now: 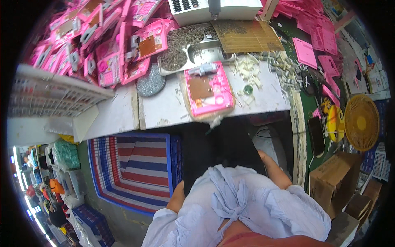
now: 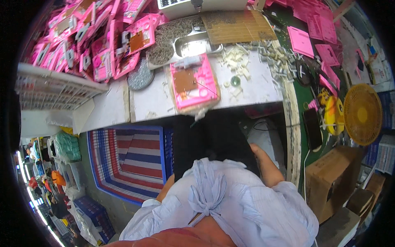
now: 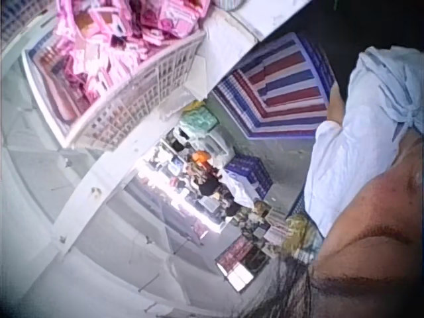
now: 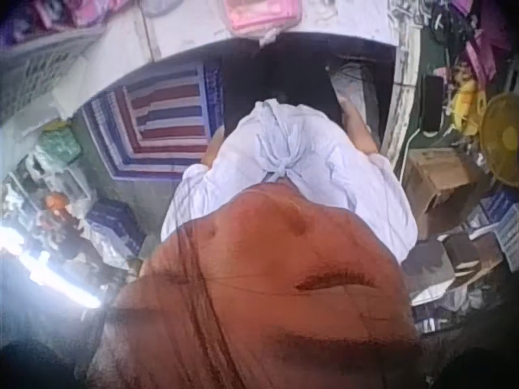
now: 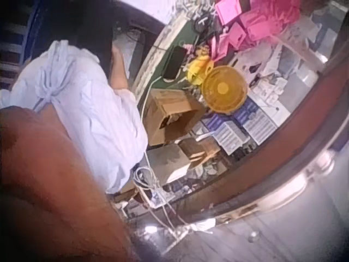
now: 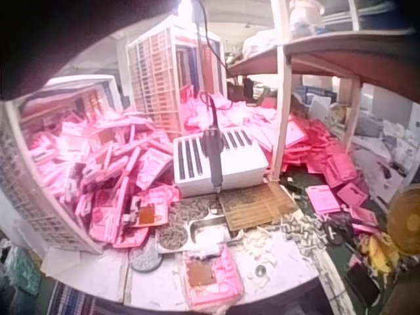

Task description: Soldering wires and assembling electronic components into a toy cash register.

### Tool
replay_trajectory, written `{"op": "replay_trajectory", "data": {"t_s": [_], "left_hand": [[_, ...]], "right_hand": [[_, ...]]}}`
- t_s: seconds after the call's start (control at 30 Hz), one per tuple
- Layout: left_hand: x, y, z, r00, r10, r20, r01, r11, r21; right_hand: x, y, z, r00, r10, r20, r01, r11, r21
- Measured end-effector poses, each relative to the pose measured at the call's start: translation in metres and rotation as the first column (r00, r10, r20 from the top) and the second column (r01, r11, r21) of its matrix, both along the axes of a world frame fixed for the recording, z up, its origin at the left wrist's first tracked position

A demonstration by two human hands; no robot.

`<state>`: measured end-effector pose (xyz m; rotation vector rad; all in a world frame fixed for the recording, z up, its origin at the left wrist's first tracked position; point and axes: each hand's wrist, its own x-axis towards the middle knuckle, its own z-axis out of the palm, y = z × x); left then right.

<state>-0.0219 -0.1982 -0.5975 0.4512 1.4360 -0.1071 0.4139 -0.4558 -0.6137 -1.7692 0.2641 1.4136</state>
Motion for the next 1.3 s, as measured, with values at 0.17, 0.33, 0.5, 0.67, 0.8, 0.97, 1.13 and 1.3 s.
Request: {"op": "replay_trajectory", "data": {"t_s": [0.17,0.33,0.5,0.67,0.8,0.97,1.13,1.3], "left_hand": [[0.029,0.004,0.016,1.0,-0.024,-0.014,0.023,0.998,-0.058],[0.023,0.065,0.05,0.993,-0.104,-0.061,0.101,0.993,-0.055],[0.059,0.146,0.041,0.972,-0.234,-0.004,0.233,0.966,0.112],[0.087,0.191,0.051,0.946,-0.322,0.033,0.3,0.911,0.282],[0.084,0.193,0.069,0.926,-0.372,0.061,0.318,0.859,0.402],[0.066,0.19,0.132,0.874,-0.479,-0.083,0.416,0.65,0.636],[0.116,0.173,0.234,0.748,-0.628,-0.215,0.42,0.196,0.886],[0.16,0.181,0.306,0.744,-0.654,-0.135,0.248,0.083,0.965]], "right_hand": [[-0.014,0.051,-0.001,0.982,-0.096,-0.161,0.096,0.995,-0.008],[-0.018,0.072,0.017,0.956,-0.138,-0.259,0.14,0.99,-0.012],[-0.026,0.081,0.006,0.95,-0.123,-0.287,0.159,0.982,0.103],[-0.027,0.083,-0.019,0.962,-0.106,-0.252,0.172,0.951,0.255],[0.008,0.05,-0.009,0.873,0.145,0.465,-0.207,0.974,0.086],[0.036,0.111,0.239,0.634,0.281,0.721,-0.462,0.885,0.062],[0.044,0.264,0.383,-0.038,-0.018,0.999,-0.701,0.713,-0.014],[0.076,0.338,0.355,-0.233,0.198,0.952,-0.683,0.663,-0.305]]}}
